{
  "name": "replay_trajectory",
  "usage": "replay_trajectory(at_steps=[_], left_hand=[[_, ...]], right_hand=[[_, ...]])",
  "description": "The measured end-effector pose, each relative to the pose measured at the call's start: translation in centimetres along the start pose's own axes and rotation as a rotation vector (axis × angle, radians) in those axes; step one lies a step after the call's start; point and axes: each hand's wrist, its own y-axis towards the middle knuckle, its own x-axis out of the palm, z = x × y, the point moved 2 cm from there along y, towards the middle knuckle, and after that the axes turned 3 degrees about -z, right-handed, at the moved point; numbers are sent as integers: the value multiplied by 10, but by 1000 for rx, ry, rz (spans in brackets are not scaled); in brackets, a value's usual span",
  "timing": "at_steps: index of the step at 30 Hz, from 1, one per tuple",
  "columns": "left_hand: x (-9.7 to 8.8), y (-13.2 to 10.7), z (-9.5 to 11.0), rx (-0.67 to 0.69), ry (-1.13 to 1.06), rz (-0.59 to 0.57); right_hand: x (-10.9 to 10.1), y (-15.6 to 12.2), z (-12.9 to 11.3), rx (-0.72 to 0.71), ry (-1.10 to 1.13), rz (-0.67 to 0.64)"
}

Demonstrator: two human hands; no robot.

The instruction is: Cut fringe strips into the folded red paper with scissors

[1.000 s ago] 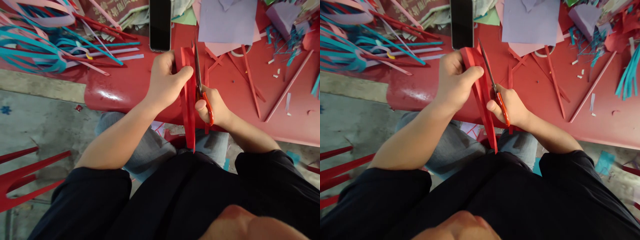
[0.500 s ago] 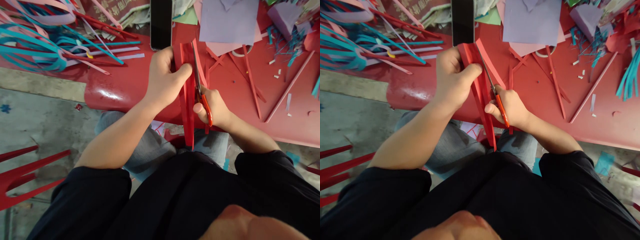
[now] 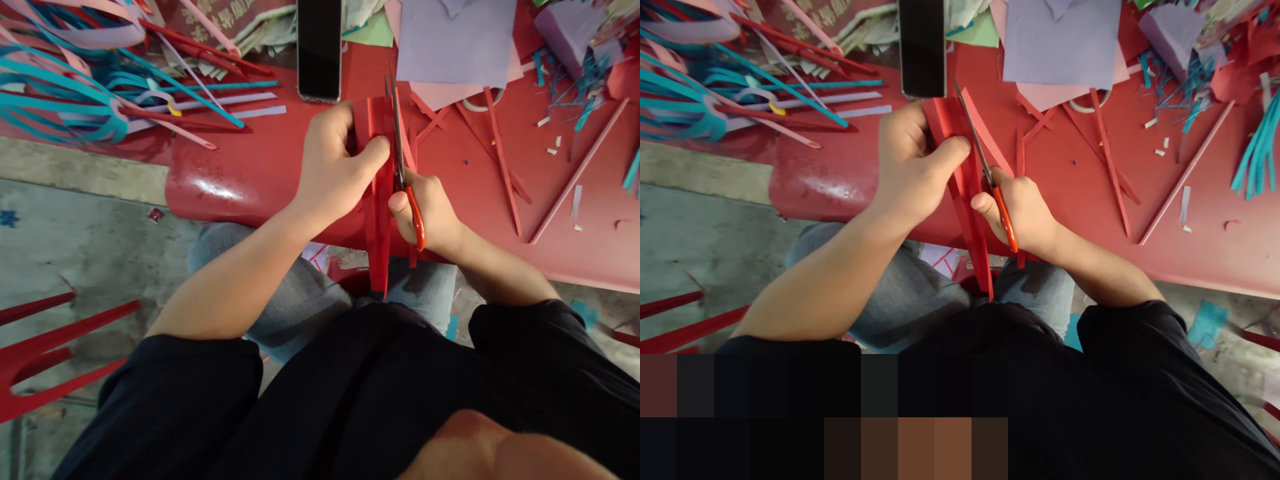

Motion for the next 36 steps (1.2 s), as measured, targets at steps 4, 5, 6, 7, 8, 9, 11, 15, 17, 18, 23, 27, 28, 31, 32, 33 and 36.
replay_trajectory(at_steps=[4, 5, 6, 7, 8, 9, 11, 15, 17, 18, 23, 27, 28, 31, 32, 33, 36], left_hand=[[0, 1, -9, 16, -26, 23], [0, 2, -12, 18, -33, 22], [1, 4, -16, 17, -44, 17], [1, 5, -19, 14, -57, 17], [0, 5, -21, 9, -71, 10], [0, 6, -21, 8, -85, 5], [-1, 4, -17, 3, -92, 3], [-2, 1, 0, -40, -49, -11], [-2, 2, 2, -33, -47, -6], [-2, 4, 0, -24, -54, 9], [2, 13, -28, -58, -137, 21], [6, 13, -41, -94, -220, -25], [6, 12, -41, -95, -233, -31], [6, 9, -40, -91, -223, -35], [5, 7, -39, -89, -205, -41], [6, 5, -39, -89, -179, -47], [6, -2, -33, -100, -89, -60]], right_hand=[[-1, 0, -2, 0, 23, 1], [-1, 0, -3, -2, 29, 1], [-1, 0, -4, -4, 35, 4], [-2, 0, -4, -5, 43, 8], [-2, 0, -4, -4, 53, 10], [-1, 0, -4, -1, 67, 10], [-1, -1, -3, 9, 112, 5], [-1, -1, -4, 45, 234, 14], [-2, 0, -6, 84, 285, -1], [-2, 1, -7, 102, 309, -18], [-3, 4, -6, 88, 346, -40], [-4, 8, -1, 71, 315, 36], [-5, 9, 0, 66, 315, 69], [-8, 11, 2, 52, 301, 128], [-9, 12, 3, 44, 293, 135], [-9, 12, 3, 39, 283, 134], [-11, 14, 4, 28, 266, 151]])
